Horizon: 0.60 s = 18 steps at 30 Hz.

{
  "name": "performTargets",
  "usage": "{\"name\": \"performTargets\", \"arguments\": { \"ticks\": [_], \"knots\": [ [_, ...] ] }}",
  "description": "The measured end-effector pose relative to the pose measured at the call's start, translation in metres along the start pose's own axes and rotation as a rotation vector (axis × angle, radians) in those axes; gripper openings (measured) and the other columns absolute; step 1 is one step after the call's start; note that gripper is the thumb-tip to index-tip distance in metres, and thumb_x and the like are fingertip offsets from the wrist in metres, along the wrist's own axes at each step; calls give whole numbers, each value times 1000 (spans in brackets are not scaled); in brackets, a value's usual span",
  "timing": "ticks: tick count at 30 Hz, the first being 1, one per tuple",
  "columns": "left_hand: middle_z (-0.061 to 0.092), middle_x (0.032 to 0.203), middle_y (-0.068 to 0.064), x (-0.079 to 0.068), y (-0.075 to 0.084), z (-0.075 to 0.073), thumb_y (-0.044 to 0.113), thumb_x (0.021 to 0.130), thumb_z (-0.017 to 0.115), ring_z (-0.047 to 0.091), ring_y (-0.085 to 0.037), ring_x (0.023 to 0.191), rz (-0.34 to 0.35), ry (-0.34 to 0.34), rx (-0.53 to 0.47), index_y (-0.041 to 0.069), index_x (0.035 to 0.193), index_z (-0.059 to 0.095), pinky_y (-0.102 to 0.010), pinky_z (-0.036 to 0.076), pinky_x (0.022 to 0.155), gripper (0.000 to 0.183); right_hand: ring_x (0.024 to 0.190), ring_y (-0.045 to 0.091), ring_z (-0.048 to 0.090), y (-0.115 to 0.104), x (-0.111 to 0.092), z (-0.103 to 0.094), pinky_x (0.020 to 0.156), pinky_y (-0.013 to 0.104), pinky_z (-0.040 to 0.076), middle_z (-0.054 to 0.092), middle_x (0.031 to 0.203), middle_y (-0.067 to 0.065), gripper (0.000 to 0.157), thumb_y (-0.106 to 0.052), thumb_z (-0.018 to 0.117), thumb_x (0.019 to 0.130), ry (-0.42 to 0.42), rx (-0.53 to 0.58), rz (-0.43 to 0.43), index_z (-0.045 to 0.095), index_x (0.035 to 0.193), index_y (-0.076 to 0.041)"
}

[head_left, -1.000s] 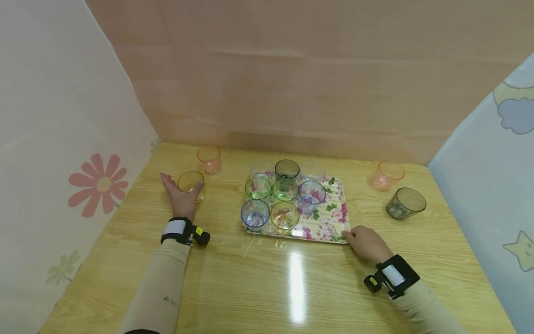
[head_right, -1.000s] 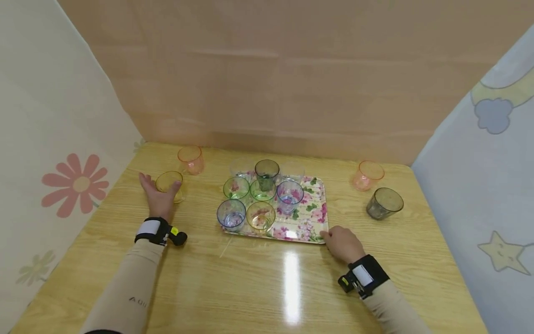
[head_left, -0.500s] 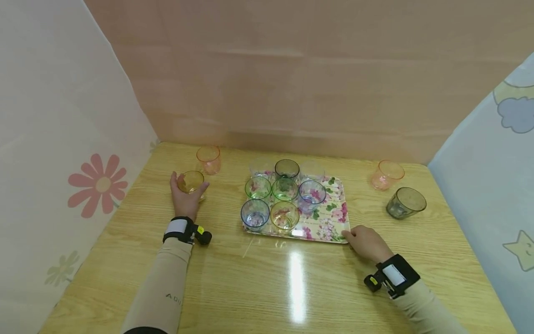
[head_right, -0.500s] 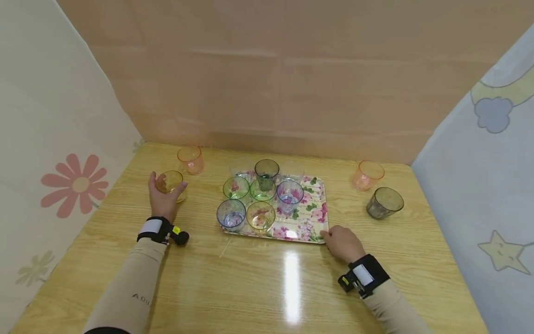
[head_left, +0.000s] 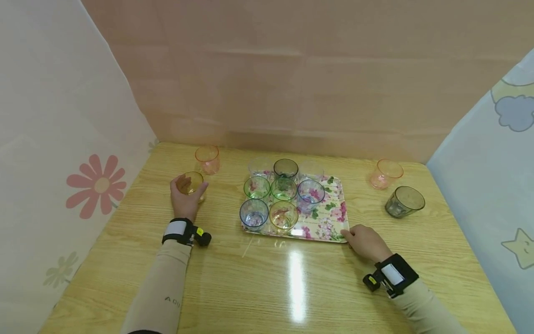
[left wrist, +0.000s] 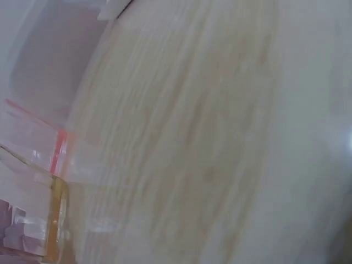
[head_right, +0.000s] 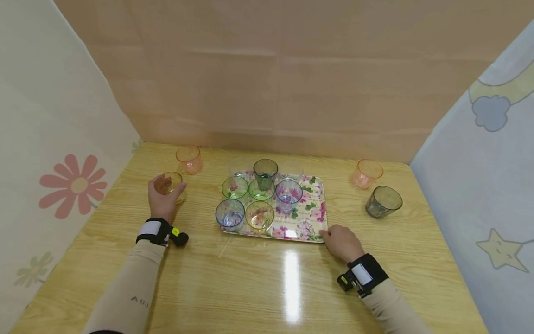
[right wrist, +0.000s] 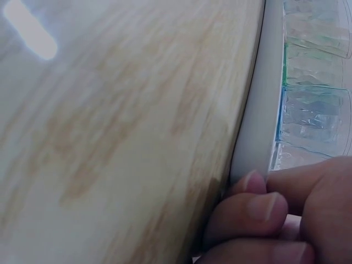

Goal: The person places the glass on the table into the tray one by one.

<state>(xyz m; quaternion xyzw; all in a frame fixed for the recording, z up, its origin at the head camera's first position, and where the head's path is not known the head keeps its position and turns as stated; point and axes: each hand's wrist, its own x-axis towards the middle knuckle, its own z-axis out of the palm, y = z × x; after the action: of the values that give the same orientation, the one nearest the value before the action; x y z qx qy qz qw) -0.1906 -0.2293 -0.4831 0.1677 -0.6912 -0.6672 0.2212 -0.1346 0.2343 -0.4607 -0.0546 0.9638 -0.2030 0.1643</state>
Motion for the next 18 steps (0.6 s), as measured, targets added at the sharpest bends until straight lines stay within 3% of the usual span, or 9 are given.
{"name": "performTargets", "arguments": {
  "ticks": [8,14,18],
  "knots": [
    [46,128,-17,-15,21,1,15,76,78,42,-31,123,0,-40,-50,-1,132,38,-43,32,106,71,47,14,35,0,1,1,50,28,30,34,52,-2,45,-30,45,98,-2,11,-1,44,57,-11],
    [47,128,-16,-24,32,0,16,76,78,38,-37,125,-18,-52,-30,1,132,38,-46,24,110,70,47,14,36,2,1,3,50,29,30,35,53,-1,46,-32,45,99,-3,0,8,45,58,-11],
    [48,126,-15,-29,40,-1,18,76,78,40,-32,120,-29,-54,-10,0,133,38,-47,24,110,72,48,15,36,2,1,3,50,29,29,35,53,-1,46,-32,45,99,-3,-2,7,45,58,-11]
  ]
}}
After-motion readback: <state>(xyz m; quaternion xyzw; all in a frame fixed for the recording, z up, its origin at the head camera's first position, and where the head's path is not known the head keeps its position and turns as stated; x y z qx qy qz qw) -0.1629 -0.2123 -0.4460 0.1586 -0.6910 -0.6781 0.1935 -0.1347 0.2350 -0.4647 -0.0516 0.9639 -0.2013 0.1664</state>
